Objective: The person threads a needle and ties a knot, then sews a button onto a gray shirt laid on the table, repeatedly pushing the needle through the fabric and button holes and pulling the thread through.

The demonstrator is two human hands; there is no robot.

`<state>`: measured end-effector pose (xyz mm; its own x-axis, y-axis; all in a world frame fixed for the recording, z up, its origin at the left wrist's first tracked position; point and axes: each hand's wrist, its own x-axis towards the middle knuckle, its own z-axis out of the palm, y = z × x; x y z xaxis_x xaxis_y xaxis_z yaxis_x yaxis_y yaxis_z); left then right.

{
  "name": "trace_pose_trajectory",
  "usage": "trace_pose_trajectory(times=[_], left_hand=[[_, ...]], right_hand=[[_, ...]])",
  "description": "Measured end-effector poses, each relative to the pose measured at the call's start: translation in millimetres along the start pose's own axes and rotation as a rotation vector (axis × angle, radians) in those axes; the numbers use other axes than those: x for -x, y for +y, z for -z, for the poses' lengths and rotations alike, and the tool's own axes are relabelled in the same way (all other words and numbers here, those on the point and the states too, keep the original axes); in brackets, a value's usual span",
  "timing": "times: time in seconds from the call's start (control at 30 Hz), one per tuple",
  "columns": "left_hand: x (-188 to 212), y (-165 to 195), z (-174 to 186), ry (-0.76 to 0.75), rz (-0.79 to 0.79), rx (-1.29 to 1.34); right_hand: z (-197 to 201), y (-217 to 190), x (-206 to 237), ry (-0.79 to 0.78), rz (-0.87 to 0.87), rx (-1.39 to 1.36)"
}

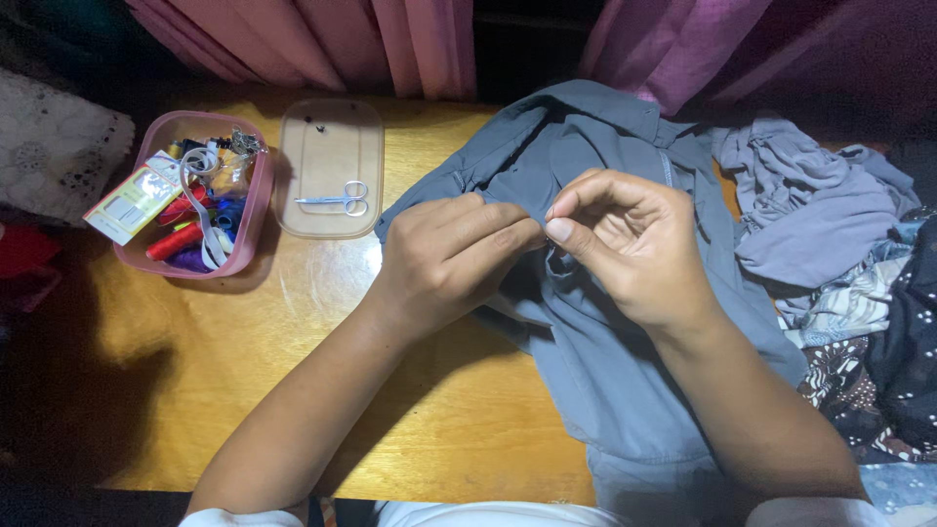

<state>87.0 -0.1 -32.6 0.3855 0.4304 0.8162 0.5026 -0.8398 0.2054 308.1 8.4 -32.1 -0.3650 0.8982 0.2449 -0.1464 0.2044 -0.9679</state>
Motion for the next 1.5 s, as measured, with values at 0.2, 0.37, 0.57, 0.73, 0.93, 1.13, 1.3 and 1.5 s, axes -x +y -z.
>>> trace_pose_trajectory(times=[0.2, 0.37, 0.57, 0.73, 0.93, 1.13, 1.3, 1.5], left_hand=[[2.6, 5.4, -4.2, -0.142, -0.150, -0.012], [4.4, 8.7, -2.1, -0.126, -0.158, -0.091], [1.7, 5.6, -2.9, -0.220, -0.146, -0.047], [0.2, 2.0, -0.4, -0.191, -0.104, -0.014], [-0.9, 1.4, 2.0, -0.101, 0.014, -0.002], [-2.2, 0.2, 3.0, -0.134, -0.017, 0.025], [-3.4, 1.1, 2.8, -0.172, -0.056, 0.048], [-5.8, 3.0, 4.9, -0.207, -0.013, 0.130]], right_hand=[[0.6, -3.7, 0.6, 0.029, -0.007, -0.025], [6.8, -14.5, -0.2, 0.062, 0.111, -0.093], [23.6, -40.4, -7.4, 0.146, 0.174, -0.394], [32.1, -60.9, -1.7, 0.197, 0.319, 0.179], [40.7, -75.4, -2.0, -0.165, 0.394, 1.023], [43.7, -68.3, -13.9, -0.060, 0.450, 1.246], [68.5, -60.1, -15.7, 0.108, 0.464, 1.142], [104.1, -33.9, -21.1, 0.164, 0.550, 0.852]])
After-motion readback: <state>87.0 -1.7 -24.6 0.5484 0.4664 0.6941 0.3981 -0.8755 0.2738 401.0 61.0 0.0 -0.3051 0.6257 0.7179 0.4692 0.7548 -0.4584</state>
